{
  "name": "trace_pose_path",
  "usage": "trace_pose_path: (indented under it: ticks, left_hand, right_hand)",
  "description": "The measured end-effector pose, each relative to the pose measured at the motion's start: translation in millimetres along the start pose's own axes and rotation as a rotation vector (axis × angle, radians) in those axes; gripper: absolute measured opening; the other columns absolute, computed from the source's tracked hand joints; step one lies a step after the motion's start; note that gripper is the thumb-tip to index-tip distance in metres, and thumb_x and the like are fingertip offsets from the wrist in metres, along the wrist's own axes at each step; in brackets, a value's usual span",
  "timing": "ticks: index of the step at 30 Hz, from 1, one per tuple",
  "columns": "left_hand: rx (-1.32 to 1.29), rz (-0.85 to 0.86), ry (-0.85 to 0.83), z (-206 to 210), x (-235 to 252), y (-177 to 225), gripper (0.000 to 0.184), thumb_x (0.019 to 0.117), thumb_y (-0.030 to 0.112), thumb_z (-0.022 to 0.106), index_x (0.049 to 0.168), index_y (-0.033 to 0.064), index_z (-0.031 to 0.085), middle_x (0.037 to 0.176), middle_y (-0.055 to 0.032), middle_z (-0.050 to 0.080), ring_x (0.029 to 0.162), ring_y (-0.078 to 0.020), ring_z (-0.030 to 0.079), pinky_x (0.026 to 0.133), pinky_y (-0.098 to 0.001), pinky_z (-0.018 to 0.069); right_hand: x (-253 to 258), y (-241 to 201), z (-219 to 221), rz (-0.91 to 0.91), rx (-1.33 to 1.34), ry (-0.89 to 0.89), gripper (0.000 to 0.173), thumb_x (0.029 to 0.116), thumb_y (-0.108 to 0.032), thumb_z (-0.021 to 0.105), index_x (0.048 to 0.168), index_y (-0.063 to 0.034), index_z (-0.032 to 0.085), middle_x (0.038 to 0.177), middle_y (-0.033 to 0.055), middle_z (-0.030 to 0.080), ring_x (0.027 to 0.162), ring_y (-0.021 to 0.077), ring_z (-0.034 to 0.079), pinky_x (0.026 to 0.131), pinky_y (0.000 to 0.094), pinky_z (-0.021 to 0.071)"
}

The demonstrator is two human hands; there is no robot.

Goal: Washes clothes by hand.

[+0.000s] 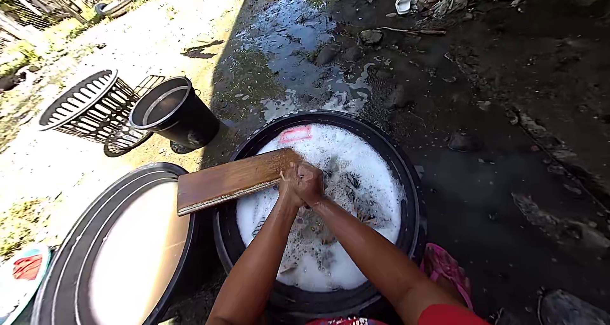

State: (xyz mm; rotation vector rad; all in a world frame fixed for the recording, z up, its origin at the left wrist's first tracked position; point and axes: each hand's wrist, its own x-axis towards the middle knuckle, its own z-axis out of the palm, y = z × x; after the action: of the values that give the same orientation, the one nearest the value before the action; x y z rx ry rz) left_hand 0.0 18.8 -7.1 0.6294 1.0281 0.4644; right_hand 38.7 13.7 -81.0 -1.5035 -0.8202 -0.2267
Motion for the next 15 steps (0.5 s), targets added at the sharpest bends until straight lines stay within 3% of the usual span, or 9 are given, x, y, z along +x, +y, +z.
trace_pose_path:
  ticks: [1,2,3,5,6,7,9,12,15]
  left_hand:
    - [0.100,-0.017,0.085,-8,7,0,0.036,0.1120,0.033,0.028,0.097,0.0111,0.052,0.070,-0.0035,0.058,0.059,-0.0139,0.060,0.054,-0.0316,0.0531]
    - [0.203,-0.007,0.120,-16,8,1,0.036,0.1116,0.034,0.032,0.099,0.0087,0.055,0.075,-0.0057,0.061,0.065,-0.0156,0.062,0.060,-0.0336,0.0546]
    - [0.332,0.066,0.141,-25,8,5,0.037,0.1127,0.034,0.034,0.110,0.0043,0.057,0.086,-0.0087,0.064,0.076,-0.0168,0.064,0.069,-0.0350,0.0558]
    - [0.782,0.378,0.196,-43,19,13,0.034,0.1113,0.022,0.046,0.127,-0.0068,0.056,0.113,-0.0187,0.065,0.101,-0.0236,0.063,0.089,-0.0386,0.0520]
    - [1.050,0.503,0.182,-51,24,16,0.042,0.1072,0.020,0.055,0.137,-0.0090,0.052,0.133,-0.0256,0.060,0.121,-0.0325,0.061,0.105,-0.0442,0.0478]
    - [1.265,0.590,0.132,-53,29,16,0.048,0.1049,0.020,0.059,0.140,-0.0112,0.049,0.141,-0.0315,0.055,0.131,-0.0408,0.056,0.112,-0.0496,0.0428]
    - [1.573,0.634,-0.071,-44,43,3,0.040,0.1070,0.018,0.051,0.135,-0.0097,0.058,0.140,-0.0308,0.057,0.133,-0.0420,0.056,0.115,-0.0495,0.0408]
    - [1.861,0.507,-0.356,-29,72,-28,0.037,0.1092,0.013,0.041,0.135,-0.0039,0.062,0.146,-0.0236,0.057,0.140,-0.0372,0.051,0.119,-0.0498,0.0366]
    - [1.985,0.412,-0.292,-31,88,-61,0.040,0.1088,0.015,0.042,0.144,-0.0006,0.054,0.157,-0.0234,0.044,0.145,-0.0428,0.042,0.114,-0.0606,0.0363]
  right_hand:
    - [9,18,-5,0.101,-0.075,-0.038,0.039,0.0924,-0.014,0.061,0.057,0.0031,0.057,0.061,0.0168,0.061,0.057,0.0288,0.063,0.055,0.0435,0.0502]
    - [17,33,-15,0.213,-0.169,-0.112,0.042,0.0954,-0.017,0.062,0.060,0.0053,0.058,0.067,0.0202,0.062,0.062,0.0340,0.064,0.058,0.0494,0.0497]
    - [28,44,-29,0.362,-0.249,-0.236,0.042,0.1004,-0.022,0.061,0.072,0.0091,0.065,0.083,0.0252,0.067,0.079,0.0405,0.068,0.071,0.0564,0.0512]
    - [41,68,-46,0.530,-0.326,-0.344,0.038,0.1033,-0.028,0.060,0.101,0.0085,0.070,0.114,0.0283,0.065,0.108,0.0448,0.064,0.092,0.0600,0.0485]
    - [42,76,-49,0.535,-0.339,-0.337,0.035,0.1029,-0.026,0.061,0.107,0.0076,0.070,0.121,0.0288,0.064,0.114,0.0457,0.061,0.097,0.0597,0.0458]
    - [41,79,-49,0.520,-0.345,-0.336,0.033,0.1024,-0.023,0.061,0.109,0.0076,0.070,0.123,0.0294,0.063,0.116,0.0464,0.059,0.099,0.0593,0.0442]
    - [41,73,-45,0.522,-0.394,-0.459,0.033,0.1033,-0.023,0.059,0.111,0.0065,0.070,0.122,0.0285,0.064,0.117,0.0442,0.060,0.101,0.0575,0.0446]
    - [38,69,-45,0.640,-0.556,-0.750,0.040,0.1047,-0.032,0.056,0.127,0.0001,0.067,0.138,0.0249,0.057,0.133,0.0411,0.050,0.111,0.0581,0.0344]
    - [22,88,-54,0.645,-0.604,-0.832,0.055,0.1016,-0.042,0.060,0.137,0.0005,0.060,0.145,0.0263,0.053,0.140,0.0437,0.044,0.115,0.0565,0.0338]
